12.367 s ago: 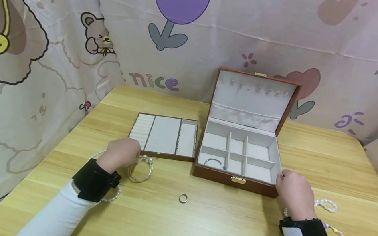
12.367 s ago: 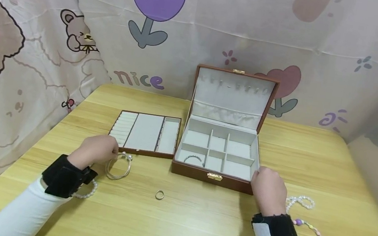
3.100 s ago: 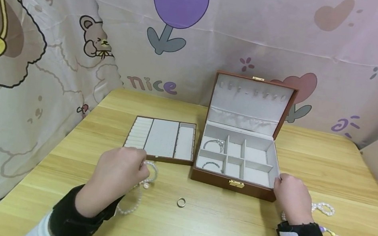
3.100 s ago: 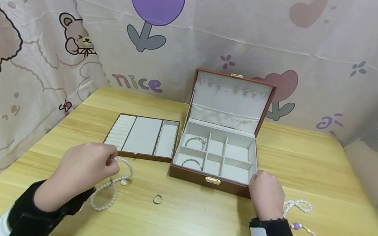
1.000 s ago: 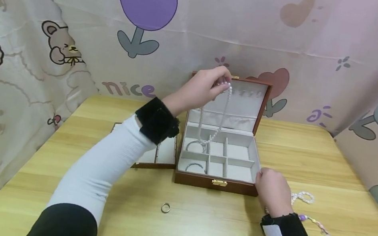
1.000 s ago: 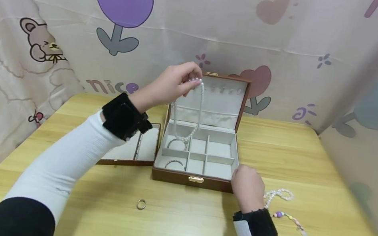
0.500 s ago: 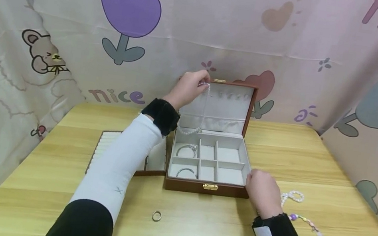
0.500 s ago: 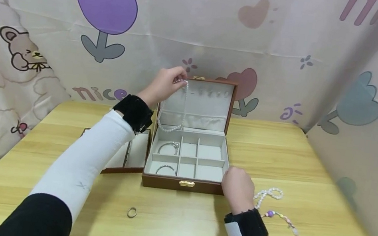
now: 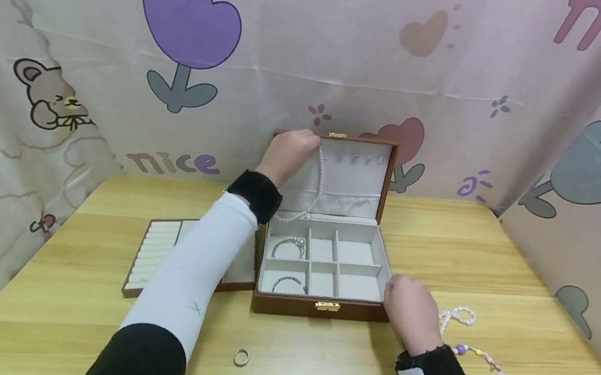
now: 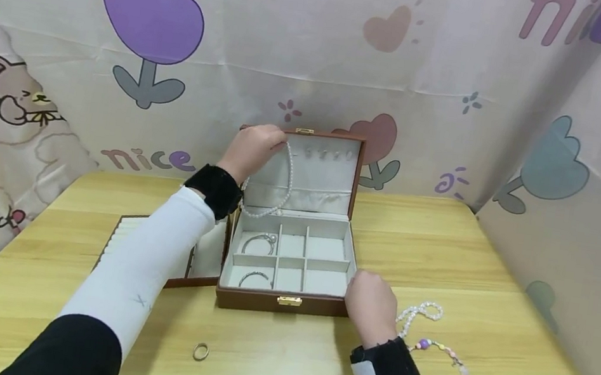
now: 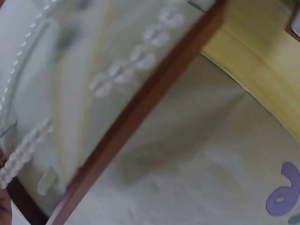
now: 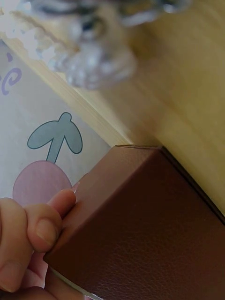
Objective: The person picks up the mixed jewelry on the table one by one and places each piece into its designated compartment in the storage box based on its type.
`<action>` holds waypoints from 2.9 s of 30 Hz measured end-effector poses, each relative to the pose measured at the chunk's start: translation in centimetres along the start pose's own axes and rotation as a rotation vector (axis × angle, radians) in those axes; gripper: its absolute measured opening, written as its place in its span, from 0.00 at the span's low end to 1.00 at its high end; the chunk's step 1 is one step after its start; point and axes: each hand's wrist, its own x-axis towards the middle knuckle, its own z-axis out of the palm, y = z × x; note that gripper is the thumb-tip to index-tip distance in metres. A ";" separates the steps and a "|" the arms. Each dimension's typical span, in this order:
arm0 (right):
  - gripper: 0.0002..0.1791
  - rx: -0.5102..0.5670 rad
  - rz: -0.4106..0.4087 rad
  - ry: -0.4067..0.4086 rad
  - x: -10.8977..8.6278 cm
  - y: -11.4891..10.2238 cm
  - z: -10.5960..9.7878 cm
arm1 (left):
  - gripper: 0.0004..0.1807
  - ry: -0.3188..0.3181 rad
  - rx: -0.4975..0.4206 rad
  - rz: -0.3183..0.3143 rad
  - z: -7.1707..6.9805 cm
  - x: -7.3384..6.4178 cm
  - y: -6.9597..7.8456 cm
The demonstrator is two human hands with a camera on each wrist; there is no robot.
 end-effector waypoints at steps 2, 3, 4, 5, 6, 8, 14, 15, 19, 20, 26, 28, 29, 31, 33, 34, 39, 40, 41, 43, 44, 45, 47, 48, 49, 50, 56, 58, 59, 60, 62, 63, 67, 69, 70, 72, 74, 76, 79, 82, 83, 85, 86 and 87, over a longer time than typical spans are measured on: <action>0.13 -0.003 0.004 -0.010 -0.1 -0.1 0.0 | 0.09 0.018 0.067 0.042 0.2 -0.3 0.0; 0.13 -0.005 0.005 -0.014 -0.1 -0.1 0.0 | 0.09 0.026 0.090 0.058 0.3 -0.5 0.1; 0.13 -0.006 0.006 -0.016 -0.1 -0.1 0.0 | 0.09 0.031 0.096 0.067 0.3 -0.6 0.1; 0.13 -0.008 0.006 -0.018 -0.1 -0.1 0.0 | 0.09 0.034 0.102 0.075 0.4 -0.6 0.0; 0.13 -0.009 0.007 -0.020 -0.1 -0.1 0.0 | 0.09 0.035 0.109 0.083 0.4 -0.7 0.0; 0.13 -0.011 0.006 -0.019 -0.1 -0.2 0.0 | 0.09 0.031 0.131 0.108 0.5 -0.7 -0.1; 0.13 -0.009 0.004 -0.015 -0.1 -0.2 0.1 | 0.10 0.072 0.199 0.205 1.2 -1.4 -1.0; 0.13 -0.009 0.004 -0.016 -0.1 -0.2 0.1 | 0.09 0.096 0.220 0.213 1.4 -1.6 -1.1; 0.13 -0.014 0.001 -0.016 -0.1 -0.3 0.2 | 0.10 0.172 0.289 0.202 1.9 -1.9 -1.5; 0.13 -0.015 0.000 -0.014 0.0 -0.3 0.2 | 0.09 0.174 0.299 0.193 1.9 -2.0 -1.5; 0.13 -0.016 -0.001 -0.017 0.0 -0.2 0.2 | 0.07 0.120 0.254 0.187 2.2 -2.5 -1.8; 0.13 -0.013 -0.003 -0.020 0.0 -0.1 0.2 | 0.08 0.092 0.226 0.196 2.2 -2.7 -1.9; 0.13 -0.012 -0.004 -0.017 0.0 0.0 0.2 | 0.08 0.081 0.212 0.202 2.2 -2.8 -2.0; 0.13 -0.011 -0.006 -0.011 0.1 0.1 0.2 | 0.09 0.061 0.191 0.214 2.1 -3.0 -2.0; 0.13 -0.009 -0.007 -0.007 0.1 0.2 0.2 | 0.09 0.045 0.194 0.222 1.9 -3.2 -1.9; 0.13 -0.009 -0.005 -0.006 0.1 0.2 0.2 | 0.09 0.036 0.207 0.222 1.8 -3.3 -1.8; 0.14 -0.013 0.001 -0.010 0.2 0.2 0.2 | 0.09 -0.118 0.296 0.224 1.5 -4.2 -0.2; 0.14 -0.014 0.001 -0.009 0.3 0.2 0.3 | 0.12 -0.188 0.309 0.220 1.5 -4.4 0.3; 0.14 -0.015 0.002 -0.008 0.3 0.2 0.3 | 0.15 -0.268 0.309 0.212 1.5 -4.6 0.9; 0.13 -0.017 0.000 -0.005 0.3 0.1 0.3 | 0.12 -0.438 0.315 0.181 1.5 -5.2 1.8; 0.13 -0.016 -0.001 -0.003 0.3 0.1 0.3 | 0.10 -0.503 0.320 0.163 1.5 -5.4 2.2; 0.13 -0.017 -0.003 -0.003 0.3 0.1 0.3 | 0.08 -0.558 0.324 0.141 1.5 -5.6 2.5; 0.13 -0.018 -0.003 -0.007 0.3 0.0 0.2 | 0.07 -0.623 0.323 0.107 1.5 -5.9 2.9; 0.13 -0.019 -0.005 -0.009 0.3 0.0 0.2 | 0.09 -0.634 0.329 0.098 1.5 -6.0 3.0; 0.13 -0.020 -0.007 -0.010 0.3 0.0 0.1 | 0.10 -0.627 0.314 0.079 1.5 -6.0 3.1; 0.13 -0.021 -0.008 -0.011 0.4 -0.1 0.1 | 0.09 -0.618 0.286 0.056 1.6 -5.9 3.1; 0.13 -0.022 -0.013 0.002 0.5 0.1 0.0 | 0.10 -0.539 0.001 -0.077 2.3 -4.5 3.8; 0.13 -0.021 -0.011 -0.002 0.4 0.1 0.0 | 0.10 -0.534 -0.058 -0.085 2.7 -4.1 4.1; 0.13 -0.021 -0.011 -0.005 0.4 0.1 0.0 | 0.11 -0.536 -0.067 -0.080 2.9 -4.0 4.3; 0.13 -0.020 -0.009 -0.007 0.3 0.1 0.1 | 0.11 -0.548 -0.080 -0.083 3.2 -4.0 4.4; 0.13 -0.020 -0.011 -0.008 0.3 0.0 0.1 | 0.11 -0.573 -0.085 -0.082 3.3 -4.1 4.4; 0.13 -0.020 -0.011 -0.009 0.3 -0.1 0.1 | 0.11 -0.586 -0.080 -0.079 3.4 -4.2 4.4; 0.14 -0.025 -0.011 -0.009 0.3 -0.2 0.1 | 0.10 -0.614 -0.055 -0.060 3.4 -4.7 4.3; 0.14 -0.021 -0.012 -0.009 0.3 -0.1 0.0 | 0.09 -0.616 -0.063 -0.055 3.3 -4.9 4.2; 0.14 -0.019 -0.013 -0.008 0.2 -0.1 0.0 | 0.09 -0.620 -0.066 -0.051 3.2 -5.0 4.2; 0.14 -0.011 -0.014 -0.007 0.2 0.0 0.0 | 0.09 -0.618 -0.078 -0.038 3.0 -5.3 4.3; 0.13 -0.002 -0.007 -0.013 0.2 0.2 0.0 | 0.09 -0.624 -0.096 -0.033 2.4 -5.5 4.5; 0.13 0.004 0.000 -0.023 0.2 0.3 0.0 | 0.11 -0.626 -0.101 -0.025 1.1 -5.7 4.7; 0.13 0.012 0.006 -0.044 0.1 0.2 0.0 | 0.12 -0.620 -0.126 -0.026 -2.0 -6.5 5.0; 0.13 0.013 0.001 -0.058 0.1 0.2 0.0 | 0.11 -0.615 -0.187 -0.022 -5.3 -7.8 4.9; 0.13 0.014 0.001 -0.064 0.1 0.2 -0.1 | 0.10 -0.617 -0.216 -0.026 -6.2 -8.6 4.9; 0.13 0.014 0.001 -0.071 0.1 0.2 -0.2 | 0.07 -0.662 -0.291 -0.038 -7.8 -10.3 4.8; 0.13 0.015 0.000 -0.073 0.1 0.3 -0.3 | 0.05 -0.691 -0.340 -0.044 -8.5 -11.3 4.8; 0.13 0.015 -0.001 -0.076 0.1 0.3 -0.4 | 0.04 -0.730 -0.384 -0.050 -9.1 -12.3 5.0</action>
